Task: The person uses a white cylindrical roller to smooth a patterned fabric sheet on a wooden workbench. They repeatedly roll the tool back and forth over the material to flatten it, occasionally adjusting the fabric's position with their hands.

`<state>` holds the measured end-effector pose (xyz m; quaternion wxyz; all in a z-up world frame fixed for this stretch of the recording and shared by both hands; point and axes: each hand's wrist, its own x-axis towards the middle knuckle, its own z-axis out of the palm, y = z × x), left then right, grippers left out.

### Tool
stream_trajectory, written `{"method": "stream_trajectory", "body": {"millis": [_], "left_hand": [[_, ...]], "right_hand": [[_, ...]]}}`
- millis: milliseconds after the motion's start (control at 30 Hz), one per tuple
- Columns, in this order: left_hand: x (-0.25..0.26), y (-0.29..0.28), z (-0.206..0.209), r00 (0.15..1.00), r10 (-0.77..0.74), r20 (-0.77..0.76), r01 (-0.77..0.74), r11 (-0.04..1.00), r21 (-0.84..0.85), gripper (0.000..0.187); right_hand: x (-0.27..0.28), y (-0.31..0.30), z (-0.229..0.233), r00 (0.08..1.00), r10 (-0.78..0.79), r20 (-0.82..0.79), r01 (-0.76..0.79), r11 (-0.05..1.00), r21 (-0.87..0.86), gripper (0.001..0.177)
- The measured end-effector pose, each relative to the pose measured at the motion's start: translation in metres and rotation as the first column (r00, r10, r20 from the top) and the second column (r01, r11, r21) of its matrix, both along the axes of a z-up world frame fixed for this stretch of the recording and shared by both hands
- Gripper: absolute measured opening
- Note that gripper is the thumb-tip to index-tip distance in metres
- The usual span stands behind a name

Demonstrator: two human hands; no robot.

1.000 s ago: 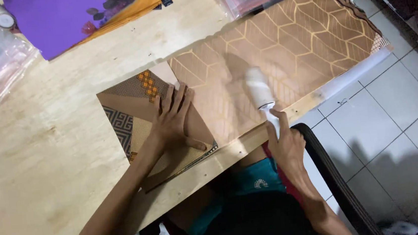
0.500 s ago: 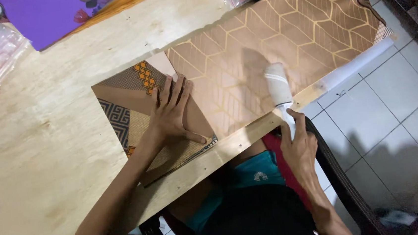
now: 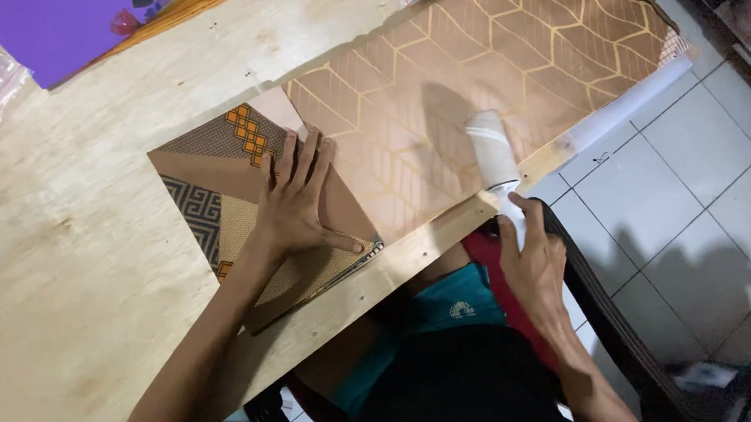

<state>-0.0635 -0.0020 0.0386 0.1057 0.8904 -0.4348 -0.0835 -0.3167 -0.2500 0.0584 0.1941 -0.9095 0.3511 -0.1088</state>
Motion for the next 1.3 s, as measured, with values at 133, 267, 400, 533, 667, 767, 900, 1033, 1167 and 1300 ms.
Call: {"method": "stream_trajectory", "body": {"millis": [133, 267, 400, 533, 667, 767, 900, 1033, 1167, 1300], "left_hand": [[-0.001, 0.0, 0.006, 1.0, -0.003, 0.016, 0.003, 1.0, -0.013, 0.163], [0.0, -0.001, 0.009, 0.999, 0.008, -0.053, -0.007, 1.0, 0.023, 0.167], [0.0, -0.001, 0.01, 0.995, 0.011, -0.095, -0.008, 1.0, 0.024, 0.167], [-0.002, -0.002, 0.01, 0.999, 0.008, -0.054, -0.009, 1.0, -0.002, 0.166], [-0.005, -0.004, 0.006, 0.999, 0.039, -0.003, -0.039, 0.997, 0.062, 0.169], [-0.015, -0.001, 0.011, 0.976, 0.097, 0.195, -0.109, 0.993, 0.053, 0.154], [-0.016, 0.0, -0.019, 0.619, 0.208, 0.758, -0.232, 0.97, -0.076, 0.047], [-0.003, 0.006, -0.065, 0.588, 0.196, 0.785, -0.229, 0.971, -0.071, 0.06], [-0.016, 0.006, -0.04, 0.87, 0.209, 0.446, -0.207, 0.977, -0.053, 0.124], [-0.007, 0.013, -0.045, 0.735, 0.096, 0.671, -0.011, 0.991, -0.131, 0.076]], "right_hand": [[0.001, 0.042, -0.012, 0.996, 0.084, -0.012, -0.083, 0.991, 0.104, 0.035], [0.005, 0.049, -0.014, 0.99, 0.124, -0.061, -0.117, 0.986, 0.117, 0.035], [0.001, -0.012, -0.02, 0.997, -0.071, -0.031, 0.068, 0.995, -0.071, 0.036], [0.023, 0.005, 0.007, 0.992, -0.057, 0.116, 0.055, 0.998, 0.025, 0.028], [0.075, 0.044, -0.001, 0.955, 0.253, 0.157, -0.225, 0.958, -0.178, 0.044], [0.123, 0.062, 0.003, 0.93, 0.367, 0.008, -0.367, 0.93, 0.029, 0.038], [0.18, 0.066, -0.021, 0.869, 0.494, 0.042, -0.493, 0.87, -0.029, 0.038], [0.21, 0.046, -0.027, 0.85, 0.515, -0.114, -0.52, 0.854, -0.014, 0.043], [0.215, 0.009, -0.015, 0.931, 0.327, -0.164, -0.34, 0.938, -0.06, 0.042], [0.205, -0.007, 0.005, 0.908, 0.412, 0.076, -0.415, 0.91, 0.021, 0.037]]}}
